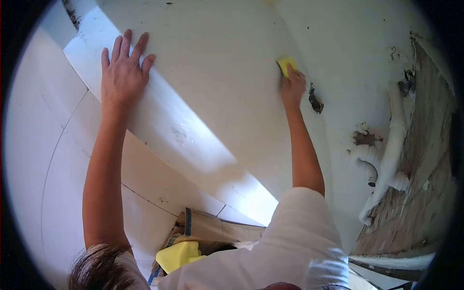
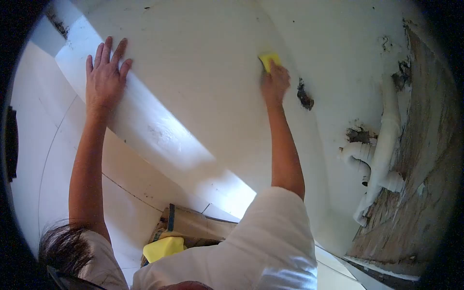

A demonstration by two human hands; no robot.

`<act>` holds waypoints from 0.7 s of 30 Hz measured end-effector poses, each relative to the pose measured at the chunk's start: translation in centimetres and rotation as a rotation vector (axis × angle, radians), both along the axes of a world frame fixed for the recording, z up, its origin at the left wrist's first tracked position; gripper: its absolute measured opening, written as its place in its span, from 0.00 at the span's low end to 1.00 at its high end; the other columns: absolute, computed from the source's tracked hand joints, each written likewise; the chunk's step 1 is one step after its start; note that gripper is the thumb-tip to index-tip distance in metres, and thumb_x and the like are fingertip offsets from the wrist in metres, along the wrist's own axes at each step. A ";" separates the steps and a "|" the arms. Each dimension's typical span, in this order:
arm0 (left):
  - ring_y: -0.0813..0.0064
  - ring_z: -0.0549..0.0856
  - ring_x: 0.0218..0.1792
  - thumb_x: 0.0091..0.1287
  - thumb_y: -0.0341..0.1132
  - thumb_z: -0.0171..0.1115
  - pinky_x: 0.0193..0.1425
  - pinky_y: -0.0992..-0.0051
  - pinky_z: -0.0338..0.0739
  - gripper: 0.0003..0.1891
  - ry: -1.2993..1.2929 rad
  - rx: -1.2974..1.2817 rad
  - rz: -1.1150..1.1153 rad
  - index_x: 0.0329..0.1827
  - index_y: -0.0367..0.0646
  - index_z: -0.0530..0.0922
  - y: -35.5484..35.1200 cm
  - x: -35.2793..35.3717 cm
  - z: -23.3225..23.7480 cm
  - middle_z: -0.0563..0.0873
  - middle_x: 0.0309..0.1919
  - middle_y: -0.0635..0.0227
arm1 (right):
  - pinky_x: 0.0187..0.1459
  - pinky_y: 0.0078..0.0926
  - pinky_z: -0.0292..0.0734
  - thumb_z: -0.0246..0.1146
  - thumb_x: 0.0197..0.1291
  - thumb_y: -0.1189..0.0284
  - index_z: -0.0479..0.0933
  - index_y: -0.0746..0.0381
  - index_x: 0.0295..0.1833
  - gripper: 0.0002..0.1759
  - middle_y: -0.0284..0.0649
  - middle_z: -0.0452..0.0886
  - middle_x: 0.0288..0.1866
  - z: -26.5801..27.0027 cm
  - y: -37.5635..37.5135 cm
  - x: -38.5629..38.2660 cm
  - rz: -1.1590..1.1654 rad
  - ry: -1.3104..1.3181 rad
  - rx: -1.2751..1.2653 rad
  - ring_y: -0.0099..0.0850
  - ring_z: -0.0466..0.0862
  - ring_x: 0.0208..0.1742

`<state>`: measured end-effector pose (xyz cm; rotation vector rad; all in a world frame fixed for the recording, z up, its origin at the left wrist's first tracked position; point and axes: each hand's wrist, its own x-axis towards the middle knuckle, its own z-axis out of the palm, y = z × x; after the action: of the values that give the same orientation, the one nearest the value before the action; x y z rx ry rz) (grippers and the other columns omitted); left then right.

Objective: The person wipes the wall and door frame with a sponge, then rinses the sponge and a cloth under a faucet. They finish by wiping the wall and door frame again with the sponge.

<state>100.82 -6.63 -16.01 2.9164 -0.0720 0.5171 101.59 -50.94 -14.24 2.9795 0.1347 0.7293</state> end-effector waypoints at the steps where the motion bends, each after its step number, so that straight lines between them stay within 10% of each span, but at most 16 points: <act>1: 0.62 0.62 0.66 0.66 0.48 0.45 0.68 0.55 0.50 0.23 0.000 0.013 0.009 0.64 0.59 0.65 0.0 0.1 -0.1 0.64 0.65 0.62 | 0.50 0.39 0.70 0.62 0.46 0.77 0.74 0.51 0.55 0.27 0.46 0.75 0.46 -0.2 -2.7 -2.2 -0.032 -0.099 -0.020 0.42 0.73 0.50; 3: 0.62 0.62 0.66 0.66 0.48 0.45 0.68 0.55 0.51 0.23 0.005 0.015 0.010 0.64 0.59 0.65 0.0 0.1 -0.4 0.64 0.65 0.62 | 0.50 0.38 0.69 0.60 0.49 0.76 0.71 0.56 0.58 0.26 0.47 0.72 0.49 0.0 -6.7 -8.4 -0.277 -0.197 0.185 0.45 0.72 0.48; 7: 0.62 0.62 0.66 0.66 0.48 0.44 0.68 0.55 0.51 0.23 0.002 0.013 0.013 0.64 0.59 0.65 0.0 0.1 -0.1 0.65 0.65 0.62 | 0.40 0.41 0.76 0.61 0.54 0.65 0.74 0.59 0.53 0.20 0.46 0.79 0.42 1.0 -8.9 -14.5 -1.502 -0.077 0.030 0.41 0.77 0.47; 10: 0.63 0.62 0.66 0.66 0.48 0.45 0.69 0.55 0.51 0.23 0.003 0.032 0.008 0.64 0.59 0.65 -0.2 0.1 0.1 0.65 0.64 0.62 | 0.43 0.48 0.75 0.56 0.57 0.57 0.71 0.61 0.55 0.25 0.49 0.75 0.48 -2.8 -13.8 -11.3 -1.615 0.396 -0.106 0.46 0.77 0.47; 14: 0.61 0.60 0.67 0.68 0.50 0.42 0.69 0.54 0.48 0.23 0.031 0.022 0.005 0.65 0.57 0.63 -0.3 0.0 0.2 0.62 0.66 0.62 | 0.42 0.51 0.76 0.54 0.59 0.62 0.79 0.62 0.45 0.17 0.44 0.82 0.41 -4.9 -6.9 0.8 -0.859 0.613 -0.743 0.43 0.83 0.39; 16: 0.63 0.63 0.66 0.66 0.48 0.45 0.68 0.55 0.50 0.23 -0.012 0.010 0.013 0.64 0.58 0.65 -0.3 0.2 0.0 0.65 0.65 0.63 | 0.55 0.46 0.70 0.51 0.60 0.55 0.58 0.69 0.64 0.35 0.57 0.64 0.62 -4.3 2.6 7.9 -0.953 0.175 -0.015 0.48 0.71 0.59; 18: 0.62 0.62 0.66 0.66 0.48 0.46 0.68 0.54 0.50 0.23 -0.015 0.005 0.002 0.64 0.58 0.66 -0.1 0.3 -0.1 0.64 0.65 0.63 | 0.41 0.38 0.76 0.56 0.58 0.64 0.79 0.69 0.34 0.17 0.46 0.82 0.32 -6.4 3.0 11.7 -0.813 -0.357 -0.248 0.37 0.82 0.40; 21: 0.62 0.62 0.66 0.65 0.48 0.47 0.68 0.54 0.50 0.23 -0.012 -0.012 0.008 0.63 0.57 0.66 0.0 0.3 -0.3 0.64 0.65 0.62 | 0.35 0.34 0.72 0.52 0.60 0.67 0.77 0.71 0.30 0.17 0.44 0.78 0.24 -3.6 -1.5 11.3 -0.214 -0.166 -0.074 0.36 0.78 0.29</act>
<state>101.11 -6.62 -16.28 2.9038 -0.0585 0.5343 112.85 -52.45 -17.87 2.7907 -0.1603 0.9159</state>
